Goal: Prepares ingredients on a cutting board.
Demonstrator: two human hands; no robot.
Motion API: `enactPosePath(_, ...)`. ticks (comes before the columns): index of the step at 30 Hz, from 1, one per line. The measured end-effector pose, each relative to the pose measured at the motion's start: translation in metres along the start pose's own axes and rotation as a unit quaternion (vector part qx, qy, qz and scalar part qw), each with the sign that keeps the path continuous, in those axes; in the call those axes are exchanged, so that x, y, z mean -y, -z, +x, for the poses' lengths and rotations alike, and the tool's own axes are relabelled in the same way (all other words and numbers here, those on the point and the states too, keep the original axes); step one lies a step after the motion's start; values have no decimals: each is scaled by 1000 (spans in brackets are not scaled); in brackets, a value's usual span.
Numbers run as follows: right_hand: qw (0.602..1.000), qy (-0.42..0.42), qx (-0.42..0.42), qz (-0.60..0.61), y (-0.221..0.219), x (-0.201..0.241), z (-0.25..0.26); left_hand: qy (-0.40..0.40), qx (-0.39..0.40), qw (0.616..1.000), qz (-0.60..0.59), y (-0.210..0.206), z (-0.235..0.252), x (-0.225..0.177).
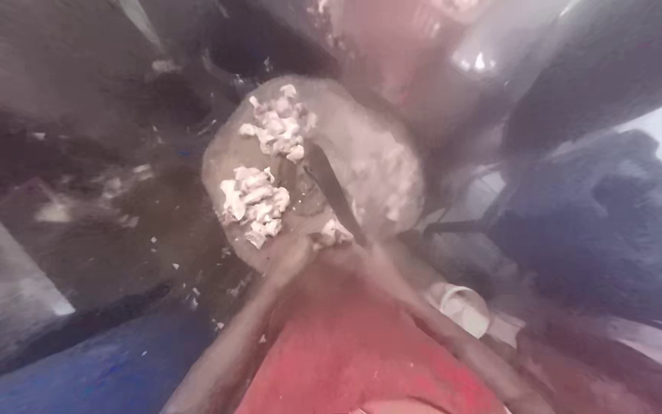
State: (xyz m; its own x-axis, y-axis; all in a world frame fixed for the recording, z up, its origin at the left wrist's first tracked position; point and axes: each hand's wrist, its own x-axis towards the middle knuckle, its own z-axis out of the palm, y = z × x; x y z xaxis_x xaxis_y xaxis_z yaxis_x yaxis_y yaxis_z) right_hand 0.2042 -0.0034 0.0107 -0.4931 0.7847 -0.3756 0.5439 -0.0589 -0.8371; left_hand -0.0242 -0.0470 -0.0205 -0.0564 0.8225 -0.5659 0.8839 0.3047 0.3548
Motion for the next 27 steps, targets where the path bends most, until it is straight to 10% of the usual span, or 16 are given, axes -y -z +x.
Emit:
enactPosePath(9, 956, -157, 140, -206, -55, -71, 13, 1, 38, 980, -198, 18, -46, 61)
enactPosePath(18, 992, -106, -41, -45, -5, -99, -24, -29, -171, 970, -169, 68, 37, 16)
enactPosePath(23, 985, -129, -95, -65, 14, -161, -32, 2, 102, 920, -378, -5, 65, 4)
enactPosePath(27, 989, -120, -64, -51, 25, -154, -40, 57, 148, 842, -516, -42, 48, -27)
